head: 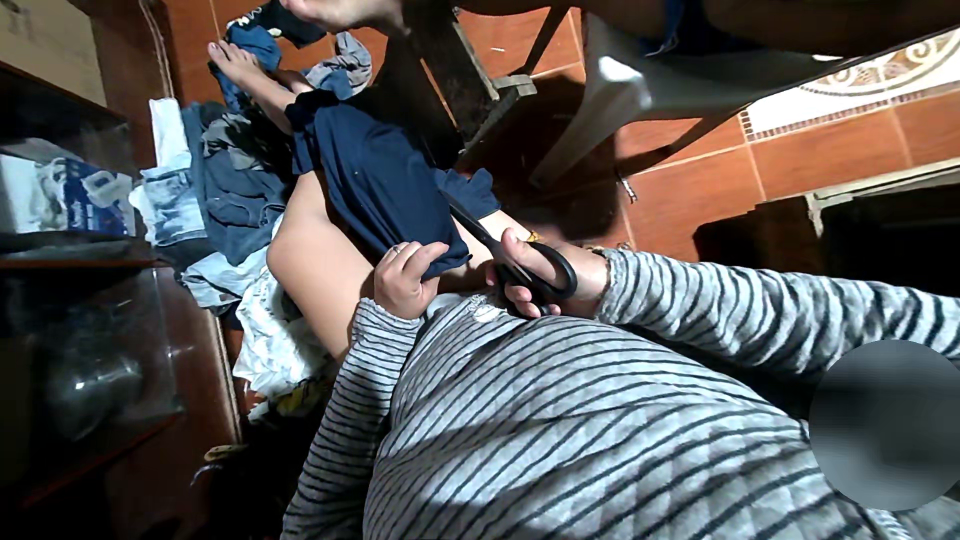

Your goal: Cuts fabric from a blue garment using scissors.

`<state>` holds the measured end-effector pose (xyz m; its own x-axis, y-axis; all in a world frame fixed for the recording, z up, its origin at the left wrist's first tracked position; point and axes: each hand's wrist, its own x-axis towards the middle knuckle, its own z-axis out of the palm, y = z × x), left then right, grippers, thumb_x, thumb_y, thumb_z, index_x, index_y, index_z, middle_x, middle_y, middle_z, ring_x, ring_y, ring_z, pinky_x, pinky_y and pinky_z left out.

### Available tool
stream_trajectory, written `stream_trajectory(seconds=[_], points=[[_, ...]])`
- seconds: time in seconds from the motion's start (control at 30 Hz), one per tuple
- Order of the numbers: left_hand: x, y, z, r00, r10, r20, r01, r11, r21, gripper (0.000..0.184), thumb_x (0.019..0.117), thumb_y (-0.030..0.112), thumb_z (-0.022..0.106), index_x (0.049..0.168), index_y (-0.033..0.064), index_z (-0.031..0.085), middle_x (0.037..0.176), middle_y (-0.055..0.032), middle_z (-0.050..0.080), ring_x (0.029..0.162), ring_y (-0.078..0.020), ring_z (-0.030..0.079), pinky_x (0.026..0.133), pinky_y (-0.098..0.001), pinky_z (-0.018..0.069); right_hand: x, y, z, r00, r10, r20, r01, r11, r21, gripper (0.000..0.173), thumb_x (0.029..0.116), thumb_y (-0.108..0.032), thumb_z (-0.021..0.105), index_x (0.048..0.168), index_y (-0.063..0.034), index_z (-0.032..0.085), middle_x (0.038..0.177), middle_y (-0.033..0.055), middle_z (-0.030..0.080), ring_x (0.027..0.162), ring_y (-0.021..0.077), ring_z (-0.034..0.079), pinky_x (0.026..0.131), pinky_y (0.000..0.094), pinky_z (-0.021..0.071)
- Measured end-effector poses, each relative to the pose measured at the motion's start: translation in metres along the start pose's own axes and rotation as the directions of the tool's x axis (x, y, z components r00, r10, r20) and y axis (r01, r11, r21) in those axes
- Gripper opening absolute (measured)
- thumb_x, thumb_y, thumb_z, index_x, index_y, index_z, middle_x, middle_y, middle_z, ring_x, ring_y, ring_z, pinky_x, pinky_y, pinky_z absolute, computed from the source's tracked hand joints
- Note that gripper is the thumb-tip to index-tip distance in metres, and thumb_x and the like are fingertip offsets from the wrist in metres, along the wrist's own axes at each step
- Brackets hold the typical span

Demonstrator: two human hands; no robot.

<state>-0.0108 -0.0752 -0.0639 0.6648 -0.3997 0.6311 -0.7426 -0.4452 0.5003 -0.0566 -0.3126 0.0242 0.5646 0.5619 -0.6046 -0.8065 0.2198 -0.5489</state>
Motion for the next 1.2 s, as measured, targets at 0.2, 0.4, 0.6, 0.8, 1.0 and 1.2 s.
stream_trajectory(seconds=[0.2,0.4,0.6,0.8,1.0,1.2], points=[[0.002,0.001,0.001,1.0,0.022,-0.02,-0.022,1.0,-0.011,0.015,0.0921,0.01,0.061,0.096,0.0029,0.074,0.073,-0.0109,0.064,0.072,-0.0223,0.065,0.073,-0.0313,0.0548,0.011,-0.002,0.004,0.999,-0.016,0.037,0.014,0.999,0.044,0.062,0.106,-0.061,0.023,0.104,-0.0085,0.056,0.063,-0.001,0.058,0.049,0.0062,0.059,0.046,0.0186,0.0513],[0.001,0.003,0.002,0.999,0.03,-0.041,-0.031,0.999,-0.015,0.015,0.0924,0.011,0.061,0.095,0.0033,0.073,0.071,-0.0098,0.062,0.072,-0.0214,0.064,0.072,-0.0306,0.0545,0.028,0.0,0.012,1.0,-0.003,0.011,0.002,0.994,0.11,0.064,0.1064,-0.061,0.023,0.106,-0.006,0.054,0.064,0.0013,0.06,0.049,0.0078,0.06,0.045,0.0187,0.0505],[-0.002,0.002,0.002,0.997,0.013,-0.073,-0.016,0.999,-0.032,0.015,0.0929,0.01,0.059,0.096,0.0029,0.072,0.072,-0.0099,0.061,0.071,-0.0201,0.063,0.072,-0.0295,0.0539,0.026,0.0,0.02,0.995,-0.003,-0.1,0.015,0.993,0.12,0.06,0.1081,-0.057,0.021,0.101,-0.0067,0.054,0.06,-0.0009,0.055,0.045,0.0058,0.056,0.044,0.0178,0.0491],[-0.007,0.002,0.002,0.996,0.001,-0.094,-0.005,0.999,-0.044,0.014,0.0947,0.01,0.058,0.095,0.0029,0.07,0.073,-0.0102,0.062,0.071,-0.0195,0.064,0.072,-0.0291,0.0549,0.028,0.003,0.017,0.993,-0.031,-0.11,0.047,0.988,0.146,0.059,0.1084,-0.055,0.025,0.099,-0.0064,0.055,0.062,-0.0001,0.057,0.046,0.0063,0.058,0.043,0.0176,0.0499],[-0.007,0.005,0.001,0.996,0.007,-0.094,-0.013,0.998,-0.062,0.012,0.0941,0.011,0.059,0.095,0.0038,0.069,0.073,-0.0091,0.06,0.072,-0.018,0.063,0.073,-0.0275,0.0543,0.037,0.003,0.017,0.996,-0.071,-0.054,0.081,0.976,0.203,0.065,0.1027,-0.067,0.028,0.095,-0.0095,0.056,0.063,0.001,0.06,0.049,0.0078,0.059,0.046,0.0193,0.0508],[-0.009,0.006,0.0,0.996,0.008,-0.09,-0.016,0.997,-0.08,0.011,0.0944,0.01,0.06,0.095,0.0039,0.069,0.072,-0.0085,0.059,0.07,-0.0181,0.061,0.071,-0.0273,0.0537,0.048,0.001,0.019,0.993,-0.061,-0.098,0.075,0.985,0.154,0.065,0.1038,-0.066,0.025,0.093,-0.0101,0.056,0.062,0.0009,0.058,0.049,0.0071,0.056,0.046,0.0193,0.0484]])
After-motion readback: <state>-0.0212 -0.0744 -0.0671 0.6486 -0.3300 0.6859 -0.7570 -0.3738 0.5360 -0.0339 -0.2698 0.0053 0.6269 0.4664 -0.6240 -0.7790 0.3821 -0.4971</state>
